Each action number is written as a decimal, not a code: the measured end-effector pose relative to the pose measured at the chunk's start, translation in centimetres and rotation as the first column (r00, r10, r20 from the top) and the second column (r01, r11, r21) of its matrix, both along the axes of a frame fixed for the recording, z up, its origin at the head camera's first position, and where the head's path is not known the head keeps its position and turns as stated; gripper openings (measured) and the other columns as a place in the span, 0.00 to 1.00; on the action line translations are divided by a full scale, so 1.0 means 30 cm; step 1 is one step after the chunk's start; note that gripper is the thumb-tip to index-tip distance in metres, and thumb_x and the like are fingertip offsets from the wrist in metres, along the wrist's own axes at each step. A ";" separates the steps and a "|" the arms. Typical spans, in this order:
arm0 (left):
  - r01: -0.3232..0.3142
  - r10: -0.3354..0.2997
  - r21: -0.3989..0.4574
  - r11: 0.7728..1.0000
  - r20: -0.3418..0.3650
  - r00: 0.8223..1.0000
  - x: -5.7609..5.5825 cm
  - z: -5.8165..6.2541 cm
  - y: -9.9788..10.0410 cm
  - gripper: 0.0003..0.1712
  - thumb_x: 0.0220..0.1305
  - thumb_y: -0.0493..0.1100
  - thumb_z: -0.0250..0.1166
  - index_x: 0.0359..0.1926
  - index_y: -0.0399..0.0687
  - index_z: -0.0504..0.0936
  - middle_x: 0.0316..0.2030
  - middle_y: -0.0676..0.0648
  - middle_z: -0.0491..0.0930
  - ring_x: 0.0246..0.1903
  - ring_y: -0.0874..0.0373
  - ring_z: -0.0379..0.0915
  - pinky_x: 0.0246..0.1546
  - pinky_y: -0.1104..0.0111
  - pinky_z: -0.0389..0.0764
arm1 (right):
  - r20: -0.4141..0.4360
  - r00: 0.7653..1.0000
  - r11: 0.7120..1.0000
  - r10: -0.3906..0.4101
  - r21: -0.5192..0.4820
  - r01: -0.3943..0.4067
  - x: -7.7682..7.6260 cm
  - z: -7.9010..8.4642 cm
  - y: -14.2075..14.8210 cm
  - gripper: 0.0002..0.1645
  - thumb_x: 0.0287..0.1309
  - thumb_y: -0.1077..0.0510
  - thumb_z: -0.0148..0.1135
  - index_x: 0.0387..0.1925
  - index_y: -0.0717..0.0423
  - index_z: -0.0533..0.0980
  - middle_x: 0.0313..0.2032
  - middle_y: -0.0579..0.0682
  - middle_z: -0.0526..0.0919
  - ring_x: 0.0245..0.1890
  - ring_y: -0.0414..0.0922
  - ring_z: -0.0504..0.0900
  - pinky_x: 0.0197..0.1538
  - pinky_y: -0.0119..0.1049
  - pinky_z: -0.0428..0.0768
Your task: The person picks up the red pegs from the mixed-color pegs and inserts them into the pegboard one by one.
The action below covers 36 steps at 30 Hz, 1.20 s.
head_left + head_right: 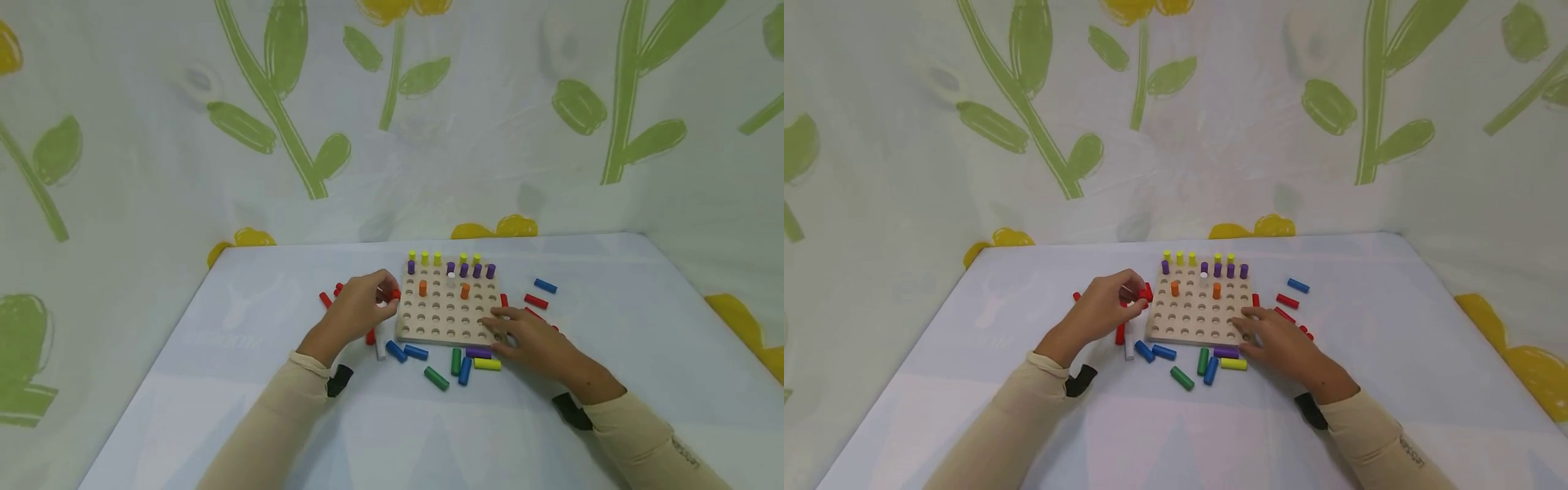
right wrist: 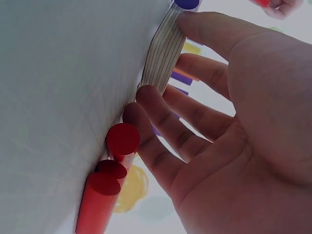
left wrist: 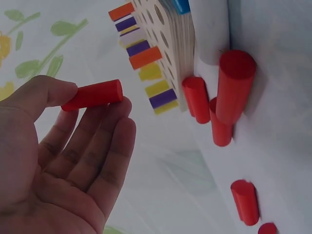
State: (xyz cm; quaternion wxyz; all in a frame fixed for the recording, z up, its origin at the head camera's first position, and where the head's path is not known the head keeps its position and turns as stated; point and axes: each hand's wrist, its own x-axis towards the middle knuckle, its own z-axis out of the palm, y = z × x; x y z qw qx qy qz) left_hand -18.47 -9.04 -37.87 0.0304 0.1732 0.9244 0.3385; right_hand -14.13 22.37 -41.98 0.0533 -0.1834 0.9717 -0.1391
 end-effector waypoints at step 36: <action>0.001 0.010 -0.110 0.994 0.099 0.995 -0.030 -0.088 0.061 0.17 0.68 0.45 0.66 0.56 0.56 0.79 0.45 0.53 0.86 0.47 0.59 0.82 0.50 0.64 0.83 | -0.021 1.000 1.000 -0.015 -0.009 0.015 -0.001 0.003 -0.008 0.29 0.59 0.50 0.71 0.63 0.47 0.78 0.63 0.58 0.76 0.63 0.59 0.74 0.60 0.57 0.77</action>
